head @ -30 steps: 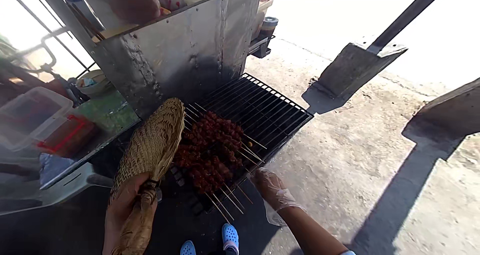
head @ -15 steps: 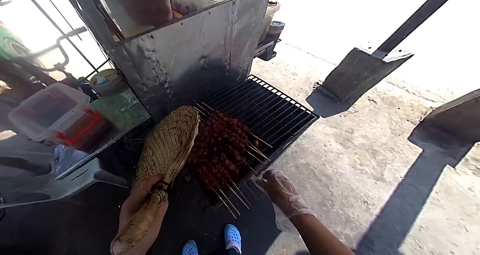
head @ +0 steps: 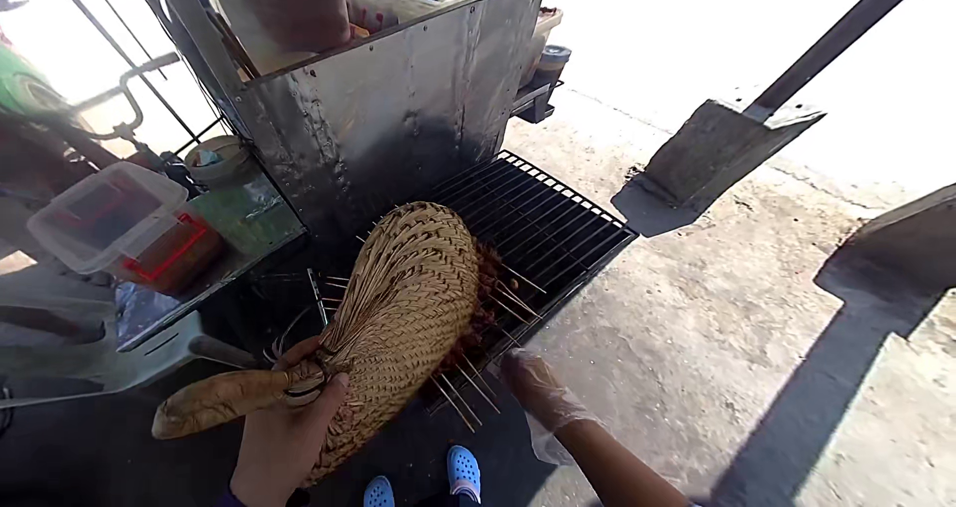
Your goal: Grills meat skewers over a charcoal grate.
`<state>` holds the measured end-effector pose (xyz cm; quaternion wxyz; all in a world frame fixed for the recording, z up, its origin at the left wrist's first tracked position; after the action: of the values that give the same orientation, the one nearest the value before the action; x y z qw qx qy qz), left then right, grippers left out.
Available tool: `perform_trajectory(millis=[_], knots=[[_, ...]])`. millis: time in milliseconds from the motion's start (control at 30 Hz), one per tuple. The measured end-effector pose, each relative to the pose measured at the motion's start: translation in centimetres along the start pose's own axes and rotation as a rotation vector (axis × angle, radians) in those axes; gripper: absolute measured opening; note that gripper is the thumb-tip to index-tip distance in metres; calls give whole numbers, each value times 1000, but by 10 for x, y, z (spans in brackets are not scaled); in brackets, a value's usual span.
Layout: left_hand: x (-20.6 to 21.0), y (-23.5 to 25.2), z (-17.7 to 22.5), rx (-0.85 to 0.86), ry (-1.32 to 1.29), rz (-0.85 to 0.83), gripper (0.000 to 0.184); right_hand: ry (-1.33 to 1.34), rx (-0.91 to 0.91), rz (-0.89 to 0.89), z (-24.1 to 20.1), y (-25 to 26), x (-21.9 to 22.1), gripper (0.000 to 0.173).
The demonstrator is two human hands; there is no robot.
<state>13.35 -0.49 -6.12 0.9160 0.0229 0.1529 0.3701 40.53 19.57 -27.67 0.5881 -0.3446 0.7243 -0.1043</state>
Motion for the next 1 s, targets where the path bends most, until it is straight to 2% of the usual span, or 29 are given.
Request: perform_trajectory(millis=[67,100,200,233,300,367,433,500,533,600,667,733,800,833,900,967,1000], knots=[[-5,2,4,128,169,24,41,35,-2,24,2,4,-8,34],[-10,3,3,134,181,15,41,54,-10,34,2,3,-13,34],[-37,14,-4,-4,181,82,53,60,-17,27,12,5,-19,36],[-43,17,-1,31,238,128,54,66,-21,32,13,5,-21,36],[-42,21,8,202,337,167,43,109,-35,84,11,2,-28,36],[-33,17,8,262,220,100,36,152,-47,165,6,-2,-33,35],[-21,12,6,158,49,-32,40,119,-26,152,4,0,-26,35],[-19,12,-4,17,-9,-10,49,44,10,88,3,6,-15,35],[-21,15,-5,33,58,42,50,32,19,91,3,9,-14,35],[-18,17,0,195,195,79,39,38,5,129,0,9,-18,34],[-11,13,2,261,120,-3,33,32,-22,134,-5,7,-23,33],[-3,8,2,145,-20,-131,37,0,-21,101,-6,7,-19,33],[-7,9,-7,-4,-66,-82,47,-6,-9,125,-1,7,-16,34],[-12,12,-9,2,1,-8,49,-4,7,142,2,10,-18,34],[-16,15,-9,143,160,61,43,40,17,160,4,9,-22,35],[-12,10,-10,208,78,-17,35,142,-10,214,0,1,-27,37],[-9,7,-9,163,2,-80,35,177,-34,250,-5,-4,-30,39]])
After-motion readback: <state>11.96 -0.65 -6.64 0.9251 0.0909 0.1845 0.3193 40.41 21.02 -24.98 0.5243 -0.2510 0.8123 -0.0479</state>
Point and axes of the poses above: each hand's wrist, its own y-axis towards the middle knuckle, its own x-axis out of the palm, z = x × y, the point moved 10 cm from there along y, towards the middle knuckle
